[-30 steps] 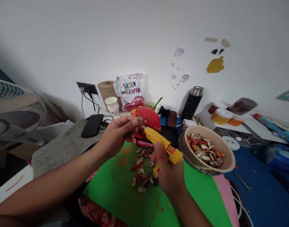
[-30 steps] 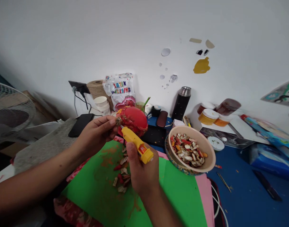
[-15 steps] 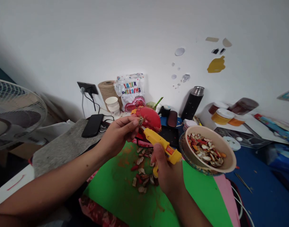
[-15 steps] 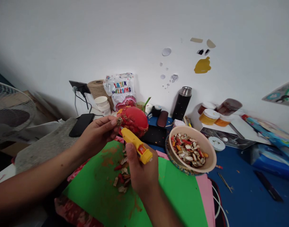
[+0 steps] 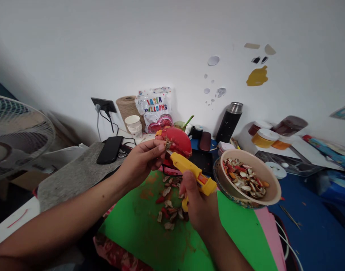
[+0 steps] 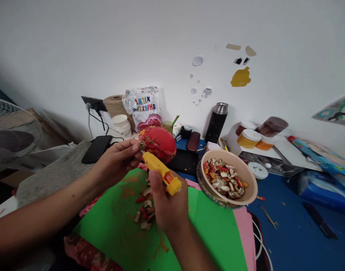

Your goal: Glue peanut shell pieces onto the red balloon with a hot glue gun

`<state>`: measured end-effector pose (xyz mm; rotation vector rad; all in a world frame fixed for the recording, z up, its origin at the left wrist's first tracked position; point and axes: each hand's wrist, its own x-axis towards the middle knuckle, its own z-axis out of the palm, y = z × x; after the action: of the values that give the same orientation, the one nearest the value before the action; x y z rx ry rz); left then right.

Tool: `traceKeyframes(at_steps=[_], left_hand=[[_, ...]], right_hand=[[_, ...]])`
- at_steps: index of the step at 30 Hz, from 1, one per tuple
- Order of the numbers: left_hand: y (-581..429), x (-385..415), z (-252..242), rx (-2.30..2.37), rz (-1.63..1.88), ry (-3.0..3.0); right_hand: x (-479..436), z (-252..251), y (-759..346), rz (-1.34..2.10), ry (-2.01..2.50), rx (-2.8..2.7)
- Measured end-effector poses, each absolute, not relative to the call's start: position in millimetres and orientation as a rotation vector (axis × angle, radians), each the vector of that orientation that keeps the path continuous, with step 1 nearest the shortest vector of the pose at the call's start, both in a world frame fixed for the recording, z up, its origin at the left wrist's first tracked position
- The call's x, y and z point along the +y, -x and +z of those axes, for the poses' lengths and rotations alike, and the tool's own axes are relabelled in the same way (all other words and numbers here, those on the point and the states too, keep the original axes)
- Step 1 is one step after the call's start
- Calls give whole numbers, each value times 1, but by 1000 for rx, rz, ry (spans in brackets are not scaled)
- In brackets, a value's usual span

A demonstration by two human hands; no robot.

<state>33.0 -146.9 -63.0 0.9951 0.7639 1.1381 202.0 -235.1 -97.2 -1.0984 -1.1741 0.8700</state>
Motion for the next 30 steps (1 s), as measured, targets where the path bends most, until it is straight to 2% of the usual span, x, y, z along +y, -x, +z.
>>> traceKeyframes(at_steps=[30], left_hand=[[-34,-147,-69,733,1074,-987]], right_hand=[[-235,-99,-201,869,1150,-1117]])
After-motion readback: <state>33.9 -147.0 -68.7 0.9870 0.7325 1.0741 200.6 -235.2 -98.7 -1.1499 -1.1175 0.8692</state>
